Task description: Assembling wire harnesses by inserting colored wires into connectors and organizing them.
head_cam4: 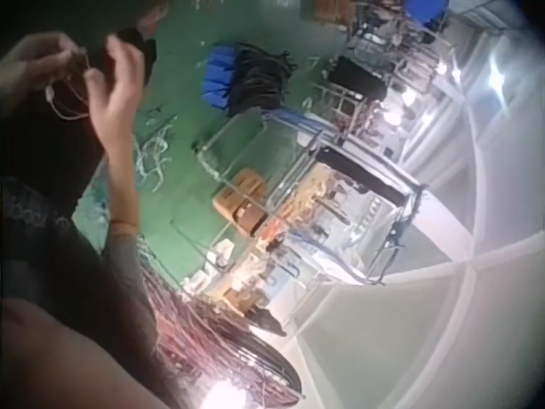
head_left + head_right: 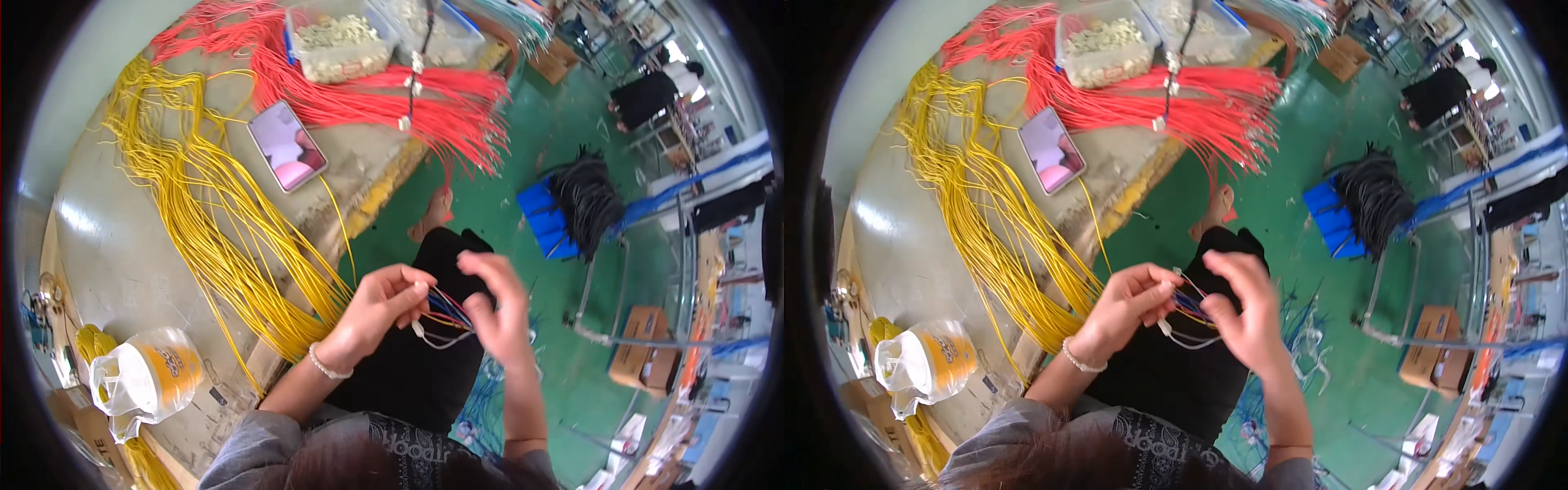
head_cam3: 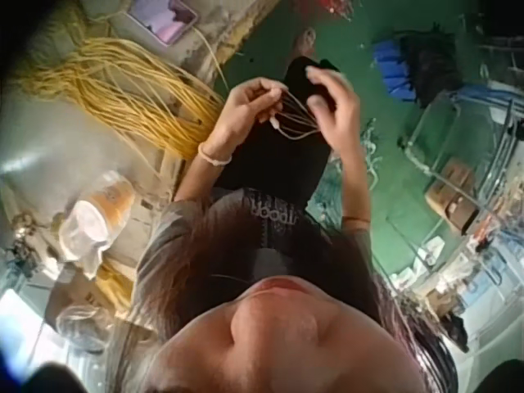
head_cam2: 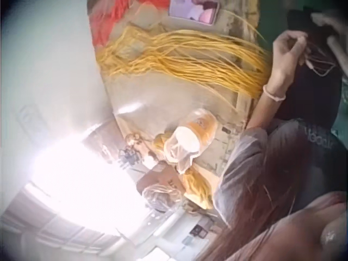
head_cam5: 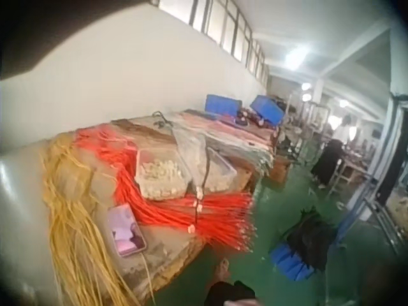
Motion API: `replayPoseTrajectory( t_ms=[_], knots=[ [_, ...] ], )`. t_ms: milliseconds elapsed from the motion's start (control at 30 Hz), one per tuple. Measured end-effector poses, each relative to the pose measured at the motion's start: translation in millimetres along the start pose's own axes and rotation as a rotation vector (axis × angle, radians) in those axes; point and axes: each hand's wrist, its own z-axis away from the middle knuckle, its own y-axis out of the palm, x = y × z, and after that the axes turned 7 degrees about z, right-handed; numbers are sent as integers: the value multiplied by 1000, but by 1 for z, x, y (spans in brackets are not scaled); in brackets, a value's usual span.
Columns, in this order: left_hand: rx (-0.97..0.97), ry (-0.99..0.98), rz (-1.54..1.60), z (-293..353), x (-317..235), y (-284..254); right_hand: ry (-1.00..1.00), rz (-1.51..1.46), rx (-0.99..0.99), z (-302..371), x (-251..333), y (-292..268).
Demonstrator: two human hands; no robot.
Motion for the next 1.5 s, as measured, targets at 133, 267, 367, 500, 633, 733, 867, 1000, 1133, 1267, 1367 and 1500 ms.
replayPoseTrajectory(
  t_ms=[133,267,367,500,633,733,867,1000,1133,1267,1367,1500],
  knots=[
    [60,-148,315,-1,11,-3,69,-66,-73,-96,-13,-29],
    [49,-149,346,-3,17,-8,8,166,-87,-228,-54,-23],
    [52,-120,231,-6,14,-11,-30,496,-174,-312,-92,-9],
    [57,-155,158,-11,9,-13,-173,679,14,-390,-128,7],
    [33,-158,159,-18,6,-17,-101,476,735,-437,-139,18],
    [9,-167,163,-24,4,-20,-95,450,1027,-456,-142,34],
    [-26,-189,153,-29,1,-23,-77,506,1021,-461,-148,54],
    [-37,-202,132,-32,2,-25,260,240,1131,-458,-153,56],
    [-34,-224,100,-33,5,-25,227,308,1128,-458,-150,65],
    [-35,-219,117,-34,7,-24,315,364,1161,-461,-146,73],
    [-30,-215,101,-33,8,-24,339,282,1103,-461,-146,69],
    [-35,-200,110,-34,10,-23,335,354,1193,-457,-139,65]
  ],
)
